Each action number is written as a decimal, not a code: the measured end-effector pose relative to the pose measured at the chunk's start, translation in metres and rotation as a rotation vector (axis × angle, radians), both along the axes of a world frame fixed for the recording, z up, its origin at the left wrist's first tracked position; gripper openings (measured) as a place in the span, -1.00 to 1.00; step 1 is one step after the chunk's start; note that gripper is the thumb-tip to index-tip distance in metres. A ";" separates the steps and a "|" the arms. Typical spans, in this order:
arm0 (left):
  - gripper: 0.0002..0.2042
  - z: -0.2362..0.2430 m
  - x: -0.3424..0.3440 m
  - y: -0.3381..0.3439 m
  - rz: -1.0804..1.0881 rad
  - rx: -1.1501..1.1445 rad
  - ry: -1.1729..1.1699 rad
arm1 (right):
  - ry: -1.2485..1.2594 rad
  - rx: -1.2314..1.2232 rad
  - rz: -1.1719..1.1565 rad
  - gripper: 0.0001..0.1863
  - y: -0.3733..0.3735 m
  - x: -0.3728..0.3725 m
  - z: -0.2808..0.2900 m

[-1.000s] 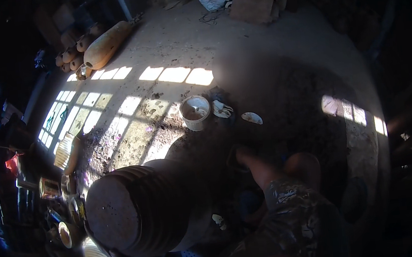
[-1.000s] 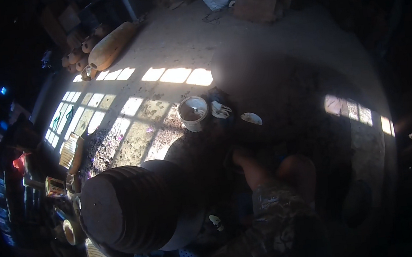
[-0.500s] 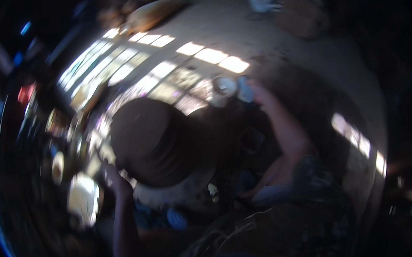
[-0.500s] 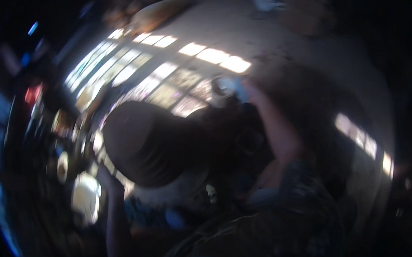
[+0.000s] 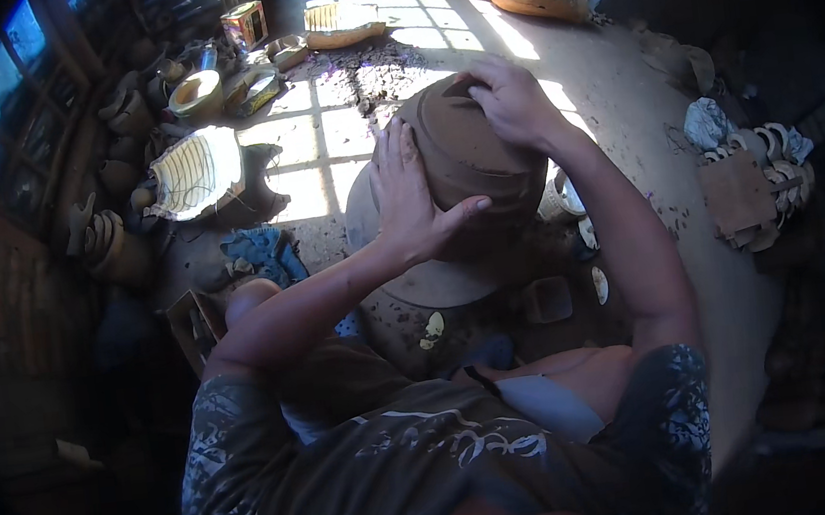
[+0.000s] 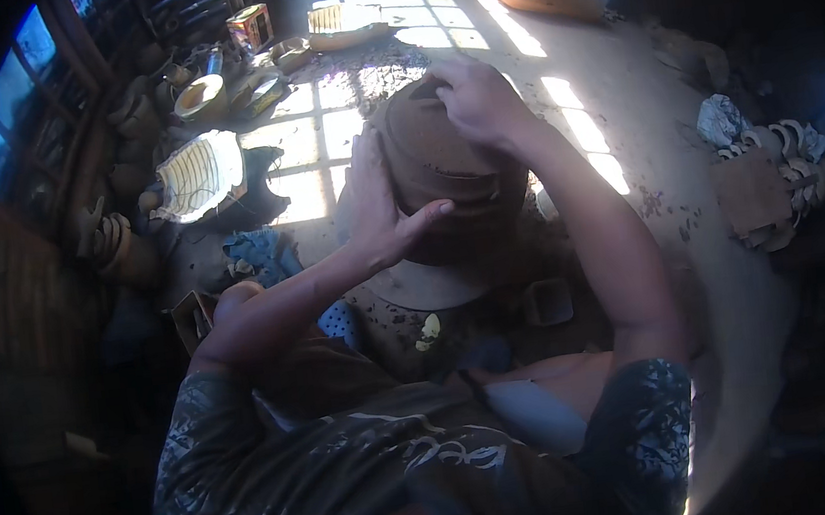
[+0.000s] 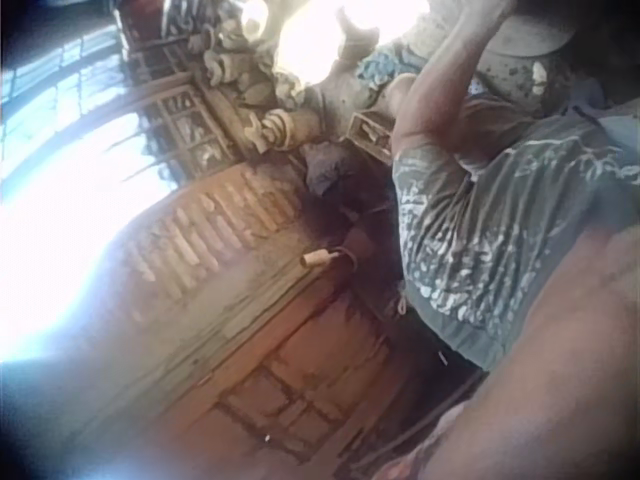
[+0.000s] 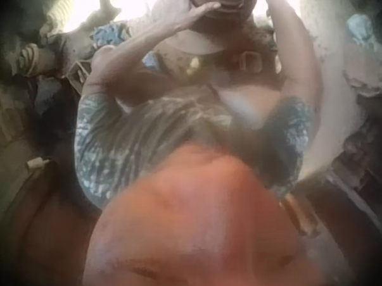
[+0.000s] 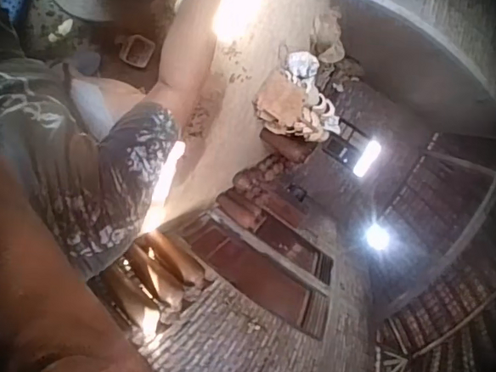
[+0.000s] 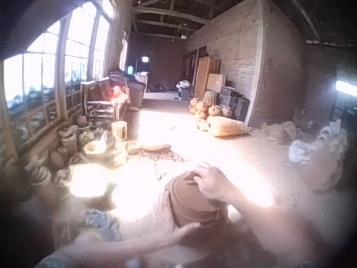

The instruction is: The person shapes and smooths the base and body of a large clay vessel using a small blue rib tool and a metal scraper while the pottery sits on a manual wheel.

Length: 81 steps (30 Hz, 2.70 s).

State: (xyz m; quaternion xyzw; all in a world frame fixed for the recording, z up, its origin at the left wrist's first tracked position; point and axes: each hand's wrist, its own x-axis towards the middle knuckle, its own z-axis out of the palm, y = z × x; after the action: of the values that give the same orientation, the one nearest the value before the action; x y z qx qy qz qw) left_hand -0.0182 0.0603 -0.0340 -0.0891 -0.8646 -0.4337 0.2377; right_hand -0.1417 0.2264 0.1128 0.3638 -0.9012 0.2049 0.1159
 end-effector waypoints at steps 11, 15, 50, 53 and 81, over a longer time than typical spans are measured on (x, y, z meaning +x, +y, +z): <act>0.35 0.003 -0.032 -0.033 -0.157 0.064 0.119 | -0.258 0.071 0.171 -0.78 -0.012 0.040 0.016; 0.31 0.012 -0.034 -0.044 -0.111 -0.141 0.078 | -0.305 0.146 0.212 -0.78 0.004 0.041 0.023; 0.23 0.011 -0.070 -0.038 -0.154 -0.024 0.204 | -0.169 0.162 0.125 -0.71 0.004 0.056 0.015; 0.22 0.017 -0.075 -0.035 -0.206 0.011 0.195 | -0.019 0.076 -0.158 -0.67 0.014 -0.009 0.014; 0.07 0.005 -0.071 -0.046 -0.221 -0.022 0.227 | 0.131 0.008 0.231 -0.78 -0.033 0.061 -0.001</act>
State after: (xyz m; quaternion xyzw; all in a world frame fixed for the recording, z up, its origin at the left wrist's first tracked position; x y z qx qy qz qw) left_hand -0.0890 0.0142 -0.0290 -0.2347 -0.8218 -0.4348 0.2838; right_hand -0.0808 0.1933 0.1118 0.4780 -0.8447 0.1893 0.1486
